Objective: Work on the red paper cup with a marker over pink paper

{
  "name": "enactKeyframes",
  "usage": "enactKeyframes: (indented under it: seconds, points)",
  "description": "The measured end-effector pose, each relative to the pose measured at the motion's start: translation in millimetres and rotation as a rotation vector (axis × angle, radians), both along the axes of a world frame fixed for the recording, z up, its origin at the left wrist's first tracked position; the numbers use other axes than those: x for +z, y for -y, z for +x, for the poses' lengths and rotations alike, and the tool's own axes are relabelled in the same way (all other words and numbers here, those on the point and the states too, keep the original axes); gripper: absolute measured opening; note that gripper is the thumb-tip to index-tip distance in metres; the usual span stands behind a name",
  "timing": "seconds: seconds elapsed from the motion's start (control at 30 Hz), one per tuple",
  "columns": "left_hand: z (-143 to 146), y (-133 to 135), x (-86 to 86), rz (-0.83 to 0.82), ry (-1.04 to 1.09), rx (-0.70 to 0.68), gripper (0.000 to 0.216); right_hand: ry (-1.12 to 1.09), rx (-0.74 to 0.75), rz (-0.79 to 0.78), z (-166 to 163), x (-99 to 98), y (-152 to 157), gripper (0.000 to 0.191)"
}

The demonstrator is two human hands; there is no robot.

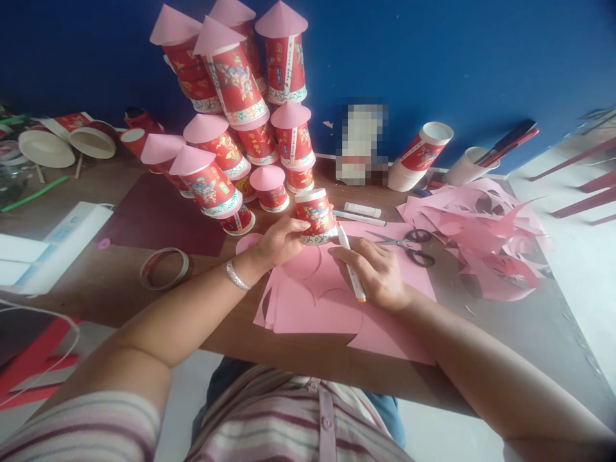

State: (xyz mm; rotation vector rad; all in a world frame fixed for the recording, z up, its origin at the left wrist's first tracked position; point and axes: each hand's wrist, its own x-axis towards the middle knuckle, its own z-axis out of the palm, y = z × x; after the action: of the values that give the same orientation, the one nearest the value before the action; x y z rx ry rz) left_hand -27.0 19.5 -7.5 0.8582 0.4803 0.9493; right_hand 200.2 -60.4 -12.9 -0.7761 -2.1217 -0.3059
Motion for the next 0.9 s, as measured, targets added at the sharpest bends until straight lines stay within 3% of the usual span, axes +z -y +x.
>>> enactKeyframes:
  seconds: [0.13,0.23,0.67,0.9]
  points:
    - [4.8,1.8,0.7,-0.046,0.032,0.075,0.031,0.007,0.019,-0.012,-0.1,0.1,0.8,0.03]
    - [5.9,0.4,-1.8,-0.081,0.039,0.048,0.027,0.005,0.034,-0.007,-0.2,-0.1,0.5,0.031]
    - [0.6,-2.7,-5.7,-0.085,0.027,0.009,0.035,-0.01,0.003,0.008,-2.4,1.4,-0.6,0.029]
    - [0.8,-0.4,-4.4,0.054,-0.04,0.024,0.05,-0.011,0.022,-0.001,-3.0,-0.6,-0.2,0.031]
